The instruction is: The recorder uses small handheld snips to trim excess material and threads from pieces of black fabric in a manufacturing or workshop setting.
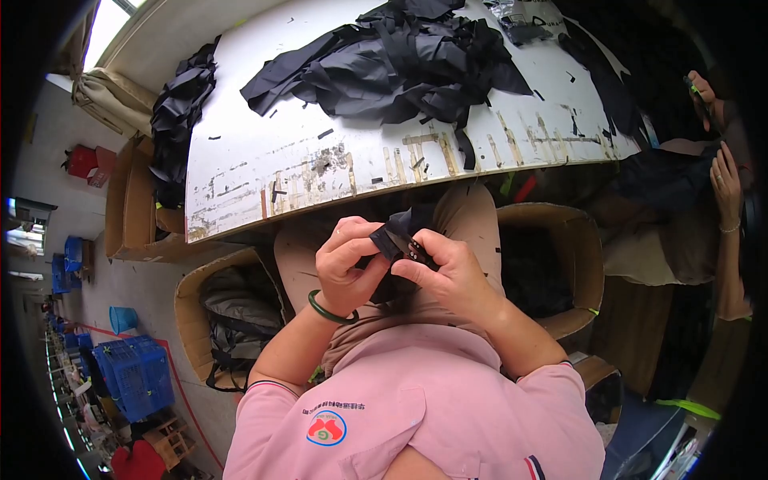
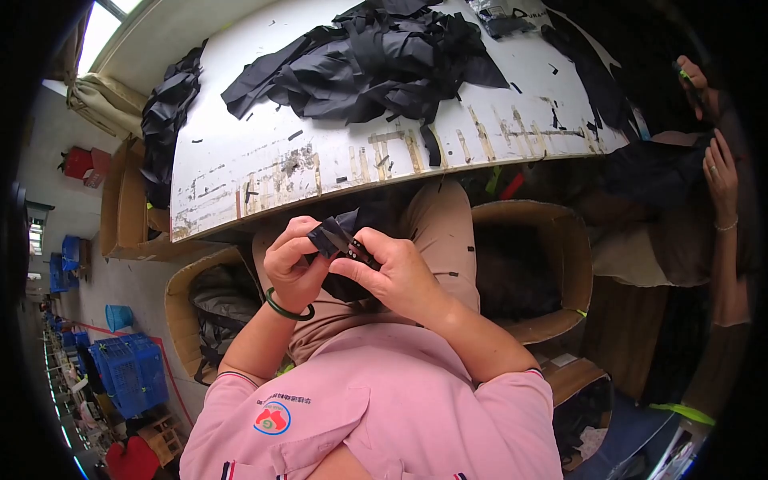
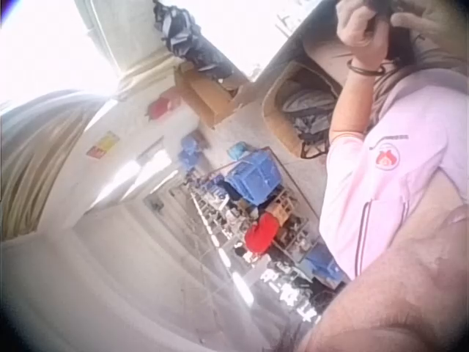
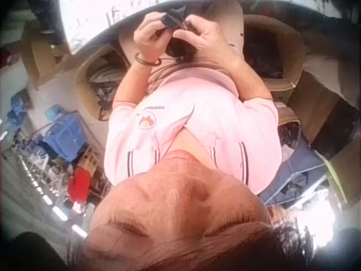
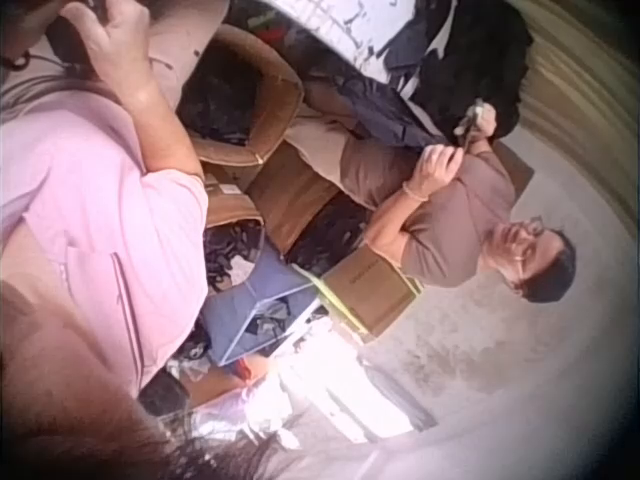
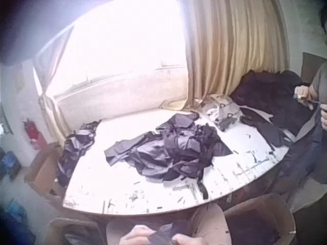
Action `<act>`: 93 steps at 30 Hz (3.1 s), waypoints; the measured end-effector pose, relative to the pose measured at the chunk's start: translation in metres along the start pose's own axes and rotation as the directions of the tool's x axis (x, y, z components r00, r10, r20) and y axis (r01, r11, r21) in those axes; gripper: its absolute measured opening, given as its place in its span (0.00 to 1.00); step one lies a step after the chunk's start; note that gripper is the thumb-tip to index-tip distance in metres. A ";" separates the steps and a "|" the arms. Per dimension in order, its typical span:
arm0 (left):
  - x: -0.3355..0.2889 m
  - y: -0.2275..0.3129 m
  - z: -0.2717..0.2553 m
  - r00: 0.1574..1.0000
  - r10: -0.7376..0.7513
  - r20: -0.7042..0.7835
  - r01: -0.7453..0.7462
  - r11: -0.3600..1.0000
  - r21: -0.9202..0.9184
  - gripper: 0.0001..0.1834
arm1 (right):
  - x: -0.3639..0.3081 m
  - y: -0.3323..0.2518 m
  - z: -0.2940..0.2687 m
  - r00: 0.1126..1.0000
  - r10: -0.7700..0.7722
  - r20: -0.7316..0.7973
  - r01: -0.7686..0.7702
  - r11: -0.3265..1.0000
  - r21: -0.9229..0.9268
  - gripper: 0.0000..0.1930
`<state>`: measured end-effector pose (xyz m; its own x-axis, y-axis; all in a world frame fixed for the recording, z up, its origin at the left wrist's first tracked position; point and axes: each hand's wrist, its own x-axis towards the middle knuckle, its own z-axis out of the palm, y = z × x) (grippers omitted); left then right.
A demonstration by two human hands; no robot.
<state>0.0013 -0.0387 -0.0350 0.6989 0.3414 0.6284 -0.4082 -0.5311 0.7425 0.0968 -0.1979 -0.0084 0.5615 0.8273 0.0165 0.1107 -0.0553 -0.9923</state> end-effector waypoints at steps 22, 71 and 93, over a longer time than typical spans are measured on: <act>0.014 -0.003 -0.018 0.872 -0.224 0.436 0.407 0.826 -0.389 0.09 | 0.000 -0.022 -0.047 0.960 0.148 0.238 -0.074 0.953 -0.295 0.21; 0.033 -0.032 -0.023 0.206 0.058 0.977 0.925 0.314 -0.213 0.05 | 0.004 -0.014 -0.043 0.847 0.012 0.531 0.260 0.863 -0.434 0.20; 0.021 -0.032 -0.020 0.079 0.015 0.997 0.967 0.243 -0.080 0.06 | 0.006 -0.004 -0.046 0.845 0.014 0.535 0.245 0.878 -0.410 0.20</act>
<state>0.0175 0.0010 -0.0410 0.6344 -0.7540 -0.1705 0.5293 0.2629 0.8067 0.1372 -0.2187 0.0011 0.0369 0.9971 -0.0659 0.5715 -0.0752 -0.8171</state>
